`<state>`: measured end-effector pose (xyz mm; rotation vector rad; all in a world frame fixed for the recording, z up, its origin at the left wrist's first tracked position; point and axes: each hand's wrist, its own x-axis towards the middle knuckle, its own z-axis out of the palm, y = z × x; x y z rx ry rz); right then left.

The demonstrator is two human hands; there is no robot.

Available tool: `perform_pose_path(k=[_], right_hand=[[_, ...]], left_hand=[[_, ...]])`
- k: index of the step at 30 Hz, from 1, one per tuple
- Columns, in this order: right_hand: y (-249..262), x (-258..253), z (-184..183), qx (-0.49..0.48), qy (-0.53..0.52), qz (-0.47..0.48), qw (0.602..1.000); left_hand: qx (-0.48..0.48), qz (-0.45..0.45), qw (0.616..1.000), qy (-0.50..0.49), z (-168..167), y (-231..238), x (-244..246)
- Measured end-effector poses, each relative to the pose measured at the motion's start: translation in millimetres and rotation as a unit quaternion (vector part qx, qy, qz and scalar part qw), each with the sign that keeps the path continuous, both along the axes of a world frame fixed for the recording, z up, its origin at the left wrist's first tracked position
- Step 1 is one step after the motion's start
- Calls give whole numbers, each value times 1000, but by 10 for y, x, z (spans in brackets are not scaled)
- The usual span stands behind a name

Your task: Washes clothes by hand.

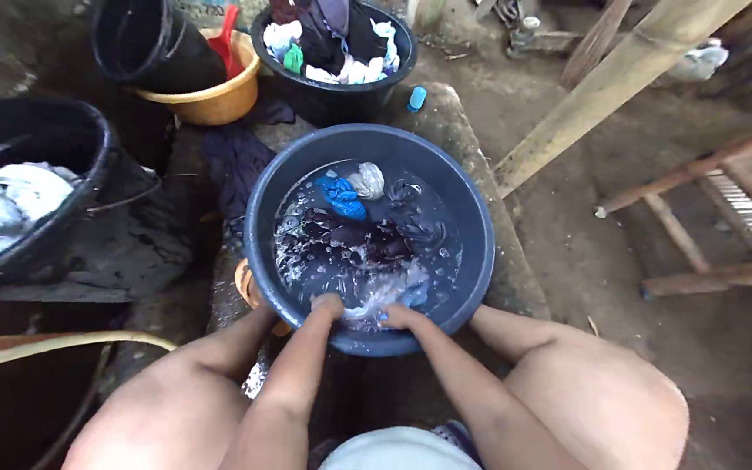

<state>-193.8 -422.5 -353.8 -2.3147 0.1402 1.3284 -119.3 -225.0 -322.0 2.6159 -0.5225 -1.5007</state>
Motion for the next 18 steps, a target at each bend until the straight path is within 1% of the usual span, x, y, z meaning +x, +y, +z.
perform_pose_path(k=[2, 3, 4, 7, 10, 11, 13, 15, 16, 17, 18], right_hand=[[-85, 2, 242, 26, -26, -59, 998], [-132, 8, 414, 39, -39, -89, 995], [-181, 15, 597, 44, -52, -109, 992], [-336, 47, 1083, 58, -98, -147, 983], [-419, 54, 1561, 101, -188, -144, 966], [-432, 36, 1788, 109, -223, -138, 959], [-430, -50, 2279, 133, -307, -135, 933], [-415, -180, 2731, 174, -398, -146, 889], [-420, -241, 2867, 209, -440, -144, 862], [-415, -300, 2968, 240, -463, -135, 843], [-385, -356, 3027, 259, -475, -122, 832]], left_hand=[[-103, 95, 990, 6, 84, 151, 86], [-131, 136, 982, -2, 217, 159, 116], [-143, 164, 976, -21, 418, 128, 128], [-177, 205, 960, -72, 1120, -47, 96], [-274, 211, 930, -124, 1661, -159, 46], [-309, 213, 916, -140, 1891, -195, 16], [-368, 235, 887, -148, 2364, -267, -72], [-417, 253, 860, -150, 2725, -330, -147], [-435, 258, 850, -148, 2838, -360, -179], [-447, 263, 844, -135, 2909, -393, -221], [-458, 267, 840, -115, 2922, -436, -287]])
